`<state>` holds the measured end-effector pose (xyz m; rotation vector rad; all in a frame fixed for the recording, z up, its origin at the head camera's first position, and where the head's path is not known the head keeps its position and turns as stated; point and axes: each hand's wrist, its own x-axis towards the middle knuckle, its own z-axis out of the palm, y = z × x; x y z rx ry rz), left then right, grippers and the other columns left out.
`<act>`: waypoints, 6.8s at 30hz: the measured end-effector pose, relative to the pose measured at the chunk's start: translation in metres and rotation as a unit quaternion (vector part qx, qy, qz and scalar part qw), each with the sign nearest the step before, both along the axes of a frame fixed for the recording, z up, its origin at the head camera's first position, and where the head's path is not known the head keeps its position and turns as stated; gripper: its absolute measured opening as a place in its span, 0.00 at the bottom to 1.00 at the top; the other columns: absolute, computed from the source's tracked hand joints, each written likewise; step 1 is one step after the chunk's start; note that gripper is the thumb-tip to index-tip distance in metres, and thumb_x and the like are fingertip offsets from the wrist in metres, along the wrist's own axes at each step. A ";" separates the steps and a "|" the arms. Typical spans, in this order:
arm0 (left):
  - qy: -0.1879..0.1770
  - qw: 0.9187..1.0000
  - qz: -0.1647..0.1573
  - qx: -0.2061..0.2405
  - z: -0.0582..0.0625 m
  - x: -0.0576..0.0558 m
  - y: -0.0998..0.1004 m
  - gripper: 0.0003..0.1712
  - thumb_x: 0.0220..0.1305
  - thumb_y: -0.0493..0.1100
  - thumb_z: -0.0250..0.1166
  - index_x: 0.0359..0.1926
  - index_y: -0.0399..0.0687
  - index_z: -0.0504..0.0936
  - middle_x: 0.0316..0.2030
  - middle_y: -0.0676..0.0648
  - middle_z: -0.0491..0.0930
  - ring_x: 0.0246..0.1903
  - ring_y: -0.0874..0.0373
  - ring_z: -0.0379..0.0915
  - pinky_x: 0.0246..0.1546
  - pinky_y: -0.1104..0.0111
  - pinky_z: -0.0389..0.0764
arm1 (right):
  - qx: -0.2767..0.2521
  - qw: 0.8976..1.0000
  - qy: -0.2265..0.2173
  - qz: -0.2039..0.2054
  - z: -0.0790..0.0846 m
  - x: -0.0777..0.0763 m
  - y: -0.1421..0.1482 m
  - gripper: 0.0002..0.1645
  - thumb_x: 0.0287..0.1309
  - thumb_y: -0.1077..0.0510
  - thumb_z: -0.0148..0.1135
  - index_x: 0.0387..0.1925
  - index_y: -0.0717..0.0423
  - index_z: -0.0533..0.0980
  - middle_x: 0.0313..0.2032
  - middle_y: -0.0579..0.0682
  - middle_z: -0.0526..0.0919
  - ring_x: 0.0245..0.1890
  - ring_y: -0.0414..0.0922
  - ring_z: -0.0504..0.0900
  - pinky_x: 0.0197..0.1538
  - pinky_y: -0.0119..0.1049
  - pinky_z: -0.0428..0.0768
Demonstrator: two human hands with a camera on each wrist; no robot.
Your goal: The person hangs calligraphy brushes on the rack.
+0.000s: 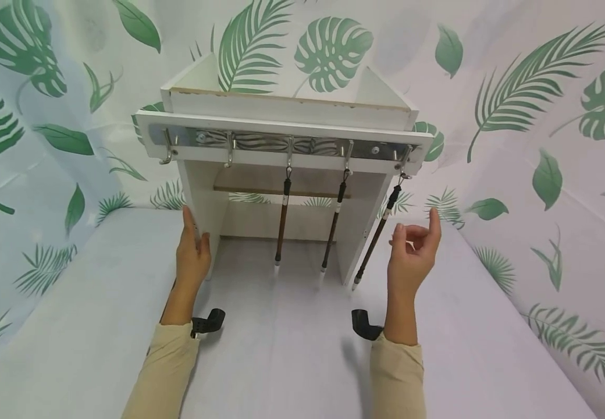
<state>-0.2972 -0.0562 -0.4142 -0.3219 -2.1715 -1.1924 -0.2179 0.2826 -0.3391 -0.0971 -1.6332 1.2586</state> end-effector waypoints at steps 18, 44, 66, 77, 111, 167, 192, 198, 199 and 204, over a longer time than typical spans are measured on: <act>-0.053 0.997 -0.023 0.048 0.001 0.023 -0.012 0.37 0.65 0.36 0.49 0.71 0.53 0.44 0.67 0.39 0.56 0.62 0.42 0.60 0.51 0.52 0.74 | -0.004 0.988 -0.111 0.109 -0.028 -0.030 -0.015 0.51 0.55 0.62 0.60 0.70 0.35 0.42 0.60 0.47 0.64 0.57 0.41 0.71 0.51 0.23 0.74; -0.166 0.972 -0.081 -0.145 0.029 0.072 -0.095 0.43 0.67 0.43 0.53 0.71 0.61 0.34 0.58 0.40 0.71 0.46 0.44 0.77 0.45 0.52 0.77 | 0.210 0.971 -0.113 -0.030 -0.041 -0.045 -0.026 0.45 0.55 0.73 0.46 0.70 0.47 0.44 0.48 0.67 0.76 0.44 0.65 0.78 0.42 0.57 0.77; -0.361 0.884 -0.044 -0.292 0.000 0.067 -0.106 0.39 0.63 0.50 0.56 0.69 0.41 0.51 0.32 0.42 0.82 0.20 0.57 0.70 0.19 0.67 0.70 | 0.222 0.969 -0.107 -0.034 -0.041 -0.049 -0.024 0.42 0.55 0.71 0.48 0.69 0.48 0.47 0.47 0.68 0.77 0.43 0.66 0.78 0.41 0.56 0.77; -0.367 0.880 -0.055 -0.296 -0.003 0.067 -0.108 0.42 0.58 0.51 0.62 0.67 0.38 0.55 0.23 0.50 0.73 0.18 0.59 0.65 0.17 0.70 0.65 | 0.218 0.969 -0.112 -0.037 -0.040 -0.047 -0.025 0.45 0.54 0.72 0.48 0.69 0.42 0.47 0.50 0.66 0.76 0.43 0.66 0.78 0.41 0.57 0.77; -0.407 0.856 -0.059 -0.314 -0.004 0.071 -0.111 0.39 0.52 0.38 0.65 0.64 0.34 0.60 0.26 0.49 0.78 0.23 0.57 0.70 0.24 0.64 0.72 | 0.222 0.968 -0.110 -0.033 -0.041 -0.046 -0.024 0.45 0.56 0.70 0.48 0.69 0.39 0.45 0.53 0.65 0.74 0.46 0.66 0.77 0.43 0.57 0.77; -0.197 0.956 -0.199 -0.093 0.087 0.094 -0.078 0.37 0.59 0.33 0.57 0.66 0.44 0.50 0.37 0.46 0.70 0.34 0.59 0.75 0.32 0.69 0.77 | 0.225 0.966 -0.120 -0.040 -0.042 -0.047 -0.025 0.46 0.56 0.71 0.47 0.70 0.40 0.44 0.51 0.66 0.75 0.44 0.66 0.78 0.42 0.56 0.77; -0.160 0.938 -0.255 -0.173 0.102 0.104 -0.034 0.37 0.58 0.38 0.60 0.66 0.40 0.54 0.34 0.50 0.75 0.35 0.61 0.74 0.34 0.72 0.78 | 0.226 0.966 -0.120 -0.040 -0.042 -0.049 -0.025 0.43 0.57 0.70 0.47 0.70 0.43 0.46 0.53 0.65 0.74 0.44 0.65 0.78 0.41 0.56 0.77; -0.118 0.937 -0.266 -0.193 0.102 0.104 -0.032 0.36 0.59 0.36 0.59 0.65 0.37 0.55 0.33 0.48 0.74 0.33 0.60 0.75 0.33 0.72 0.78 | 0.230 0.966 -0.106 -0.041 -0.038 -0.050 -0.024 0.46 0.56 0.71 0.46 0.69 0.36 0.43 0.51 0.65 0.76 0.43 0.65 0.79 0.41 0.56 0.78; -0.113 0.937 -0.267 -0.195 0.102 0.103 -0.031 0.35 0.59 0.36 0.59 0.65 0.37 0.55 0.33 0.48 0.74 0.33 0.60 0.75 0.33 0.73 0.77 | 0.233 0.966 -0.104 -0.040 -0.038 -0.050 -0.024 0.47 0.56 0.71 0.46 0.69 0.36 0.42 0.50 0.65 0.76 0.42 0.65 0.79 0.40 0.55 0.78; -0.108 0.937 -0.267 -0.196 0.101 0.103 -0.031 0.35 0.58 0.36 0.60 0.65 0.38 0.55 0.33 0.48 0.73 0.32 0.61 0.75 0.32 0.73 0.77 | 0.233 0.966 -0.105 -0.038 -0.039 -0.050 -0.023 0.47 0.56 0.71 0.46 0.69 0.34 0.42 0.51 0.65 0.76 0.42 0.66 0.79 0.40 0.56 0.78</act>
